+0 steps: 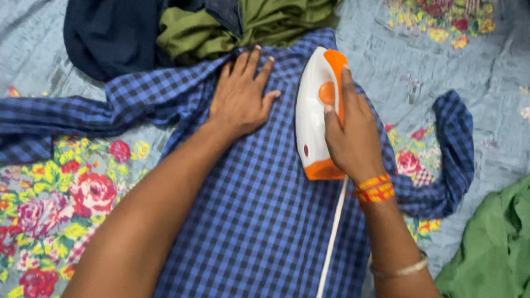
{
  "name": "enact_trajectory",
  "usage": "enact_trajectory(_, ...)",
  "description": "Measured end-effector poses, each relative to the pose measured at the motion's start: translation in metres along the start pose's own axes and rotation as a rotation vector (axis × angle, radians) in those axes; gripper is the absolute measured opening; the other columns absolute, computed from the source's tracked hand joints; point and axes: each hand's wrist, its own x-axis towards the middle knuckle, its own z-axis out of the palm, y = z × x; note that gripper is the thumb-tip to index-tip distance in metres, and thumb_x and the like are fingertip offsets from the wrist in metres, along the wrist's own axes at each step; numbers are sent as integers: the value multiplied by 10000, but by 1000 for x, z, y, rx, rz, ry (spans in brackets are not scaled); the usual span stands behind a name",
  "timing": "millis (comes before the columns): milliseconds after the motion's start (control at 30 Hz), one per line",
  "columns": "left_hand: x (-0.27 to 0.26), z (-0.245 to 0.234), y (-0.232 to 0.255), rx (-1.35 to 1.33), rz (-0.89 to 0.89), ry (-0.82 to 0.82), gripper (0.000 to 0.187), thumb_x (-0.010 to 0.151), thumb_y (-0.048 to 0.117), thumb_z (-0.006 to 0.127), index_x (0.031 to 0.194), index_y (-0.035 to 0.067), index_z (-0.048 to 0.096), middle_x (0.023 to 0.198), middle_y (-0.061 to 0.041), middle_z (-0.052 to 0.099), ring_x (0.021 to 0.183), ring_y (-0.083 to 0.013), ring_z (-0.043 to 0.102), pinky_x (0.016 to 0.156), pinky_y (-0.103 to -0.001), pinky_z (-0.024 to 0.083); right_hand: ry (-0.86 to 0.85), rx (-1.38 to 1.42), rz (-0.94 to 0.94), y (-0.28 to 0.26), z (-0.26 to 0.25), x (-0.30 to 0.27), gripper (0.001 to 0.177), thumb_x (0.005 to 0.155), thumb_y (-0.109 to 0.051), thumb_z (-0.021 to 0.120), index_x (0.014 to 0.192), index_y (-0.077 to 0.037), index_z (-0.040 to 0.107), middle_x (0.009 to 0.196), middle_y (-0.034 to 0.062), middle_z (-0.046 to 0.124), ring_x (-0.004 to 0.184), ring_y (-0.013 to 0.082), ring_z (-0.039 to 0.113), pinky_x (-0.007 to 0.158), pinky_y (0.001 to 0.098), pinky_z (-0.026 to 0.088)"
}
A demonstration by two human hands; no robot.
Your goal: The person irons a blue checkered shirt laid on a floral bedsheet. They smooth the fabric, button the collar, and use an electric iron to press the front, sleeves, and collar areas.
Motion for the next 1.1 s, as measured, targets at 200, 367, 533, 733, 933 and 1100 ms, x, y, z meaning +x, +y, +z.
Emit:
enact_trajectory(200, 2, -8, 0, 3, 5, -3, 606, 944, 421, 597, 1461, 109, 549, 1555, -246, 395, 1431, -397, 346, 1137, -572, 300, 56, -218, 120, 25, 19, 114, 699, 947, -133, 557, 1600, -16, 338, 1024, 365, 664, 936, 528, 641, 867, 585, 503)
enact_trajectory(367, 1, -7, -2, -11, -3, 9, 576, 938, 345, 590, 1447, 78, 551, 1542, -229, 418, 1423, -383, 365, 1131, -562, 315, -17, -101, 55, 21, 10, 115, 695, 933, -160, 574, 1577, -6, 364, 998, 353, 673, 940, 514, 646, 871, 591, 494)
enact_trajectory(533, 4, 5, -8, -82, -39, 78, 528, 968, 184, 527, 1452, -27, 529, 1542, -180, 487, 1432, -343, 410, 1155, -520, 328, -125, -73, 108, -34, 27, 41, 751, 900, -166, 552, 1602, -55, 306, 891, 333, 673, 843, 504, 657, 786, 605, 499)
enact_trajectory(733, 2, 11, -17, -13, 21, 99, 588, 857, 113, 539, 1422, -48, 540, 1526, -187, 509, 1430, -338, 431, 1178, -492, 327, 1, -216, 114, -52, 37, 69, 723, 909, -173, 576, 1590, -101, 341, 910, 309, 668, 820, 498, 664, 733, 595, 516)
enact_trajectory(933, 4, 9, -18, -9, 22, 63, 584, 848, 153, 557, 1387, -72, 551, 1515, -199, 499, 1401, -354, 427, 1131, -494, 342, -61, -365, 107, -33, 16, 77, 695, 926, -151, 533, 1592, -121, 338, 987, 310, 678, 850, 494, 680, 767, 582, 539)
enact_trajectory(1100, 2, 13, -20, -7, 8, 66, 542, 903, 144, 568, 1409, -50, 563, 1546, -172, 493, 1432, -339, 423, 1143, -496, 354, -84, -407, 202, -19, -26, -11, 711, 943, -164, 509, 1619, -120, 293, 989, 297, 677, 820, 496, 674, 722, 600, 529)
